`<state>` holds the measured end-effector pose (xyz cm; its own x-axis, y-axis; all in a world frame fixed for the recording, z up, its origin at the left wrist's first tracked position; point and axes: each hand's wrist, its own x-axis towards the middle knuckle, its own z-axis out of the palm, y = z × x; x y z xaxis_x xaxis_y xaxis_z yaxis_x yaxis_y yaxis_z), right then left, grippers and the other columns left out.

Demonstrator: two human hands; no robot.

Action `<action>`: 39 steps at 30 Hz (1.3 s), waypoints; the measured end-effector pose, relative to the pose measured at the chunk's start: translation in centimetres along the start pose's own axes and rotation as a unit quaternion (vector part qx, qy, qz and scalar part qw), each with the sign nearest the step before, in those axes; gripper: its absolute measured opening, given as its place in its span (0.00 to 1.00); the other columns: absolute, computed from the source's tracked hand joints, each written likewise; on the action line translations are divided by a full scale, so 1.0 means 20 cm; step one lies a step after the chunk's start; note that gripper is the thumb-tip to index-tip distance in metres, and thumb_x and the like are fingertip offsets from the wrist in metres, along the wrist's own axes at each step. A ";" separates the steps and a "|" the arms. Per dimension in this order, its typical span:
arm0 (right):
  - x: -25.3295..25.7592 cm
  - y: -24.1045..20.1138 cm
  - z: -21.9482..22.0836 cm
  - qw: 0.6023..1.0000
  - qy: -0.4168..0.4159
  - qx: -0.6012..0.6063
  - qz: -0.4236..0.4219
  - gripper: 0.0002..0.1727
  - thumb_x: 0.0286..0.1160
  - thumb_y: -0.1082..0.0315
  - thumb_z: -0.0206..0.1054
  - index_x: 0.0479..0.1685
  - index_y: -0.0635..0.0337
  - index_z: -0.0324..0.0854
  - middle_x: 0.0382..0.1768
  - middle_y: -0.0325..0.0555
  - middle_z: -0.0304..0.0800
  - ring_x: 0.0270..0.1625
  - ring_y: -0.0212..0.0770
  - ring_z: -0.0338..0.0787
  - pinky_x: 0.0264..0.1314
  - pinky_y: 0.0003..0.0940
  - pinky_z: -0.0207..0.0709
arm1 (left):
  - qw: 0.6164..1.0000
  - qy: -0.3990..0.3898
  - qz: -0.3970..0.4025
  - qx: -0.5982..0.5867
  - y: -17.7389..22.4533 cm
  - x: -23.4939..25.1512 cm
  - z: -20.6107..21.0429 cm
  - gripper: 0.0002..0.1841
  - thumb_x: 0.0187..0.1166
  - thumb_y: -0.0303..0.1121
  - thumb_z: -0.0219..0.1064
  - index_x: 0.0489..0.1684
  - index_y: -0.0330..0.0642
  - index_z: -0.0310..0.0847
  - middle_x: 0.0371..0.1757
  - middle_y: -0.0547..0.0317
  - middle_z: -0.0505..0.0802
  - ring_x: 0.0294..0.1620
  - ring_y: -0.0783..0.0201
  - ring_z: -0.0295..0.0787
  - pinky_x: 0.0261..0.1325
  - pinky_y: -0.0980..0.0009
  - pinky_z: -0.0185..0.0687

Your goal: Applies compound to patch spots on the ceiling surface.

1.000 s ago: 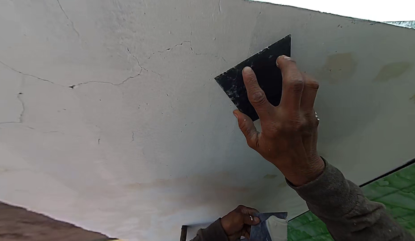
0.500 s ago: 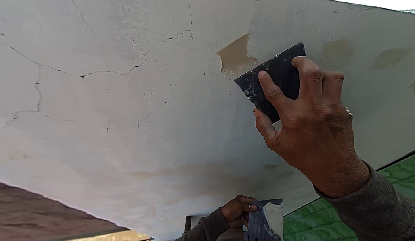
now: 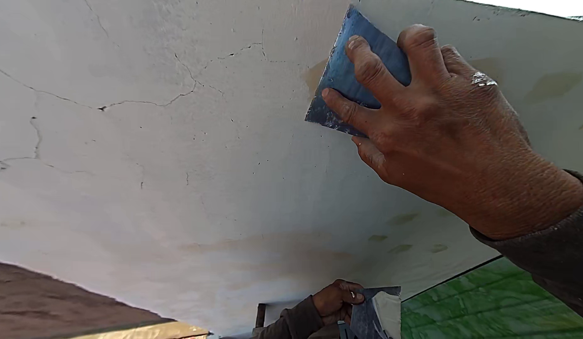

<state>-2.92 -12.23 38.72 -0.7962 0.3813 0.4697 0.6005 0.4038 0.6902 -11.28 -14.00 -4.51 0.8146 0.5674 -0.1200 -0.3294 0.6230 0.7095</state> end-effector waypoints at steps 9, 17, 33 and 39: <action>-0.30 0.11 0.16 0.998 -0.002 0.024 0.066 0.34 0.86 0.50 0.53 0.93 0.42 0.62 0.92 0.62 0.50 0.80 0.76 0.63 0.65 0.64 0.69 | 1.000 0.010 -0.001 -0.009 0.00 -0.03 -0.02 0.10 0.87 0.32 0.59 0.50 0.44 0.88 0.42 0.53 0.96 0.36 0.61 0.95 0.39 0.64 0.92; -0.55 0.08 0.12 0.985 -0.060 0.026 0.160 0.36 0.79 0.43 0.53 0.88 0.45 0.70 0.88 0.64 0.59 0.77 0.76 0.67 0.61 0.66 0.72 | 1.000 0.003 -0.016 -0.001 0.00 -0.03 0.00 0.10 0.86 0.33 0.60 0.50 0.44 0.88 0.41 0.53 0.96 0.37 0.62 0.95 0.39 0.64 0.92; 0.13 -0.26 0.01 0.965 0.103 0.053 0.237 0.38 0.82 0.43 0.55 0.91 0.48 0.64 0.79 0.70 0.66 0.65 0.67 0.75 0.42 0.50 0.74 | 1.000 0.016 0.013 -0.015 -0.06 -0.07 -0.08 0.10 0.86 0.33 0.60 0.52 0.45 0.88 0.42 0.55 0.96 0.36 0.64 0.94 0.39 0.66 0.91; -0.10 -0.34 0.00 0.966 -0.010 0.069 0.250 0.38 0.78 0.37 0.52 0.87 0.40 0.71 0.81 0.61 0.68 0.65 0.67 0.77 0.37 0.52 0.74 | 1.000 0.013 0.004 -0.023 -0.07 -0.08 -0.05 0.11 0.87 0.33 0.59 0.53 0.45 0.88 0.43 0.55 0.96 0.37 0.63 0.94 0.39 0.65 0.91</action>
<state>-5.40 -15.76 33.05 -0.4026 0.5735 0.7134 0.9151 0.2701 0.2993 -12.59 -15.31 -6.03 0.7997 0.5857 -0.1321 -0.3580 0.6419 0.6781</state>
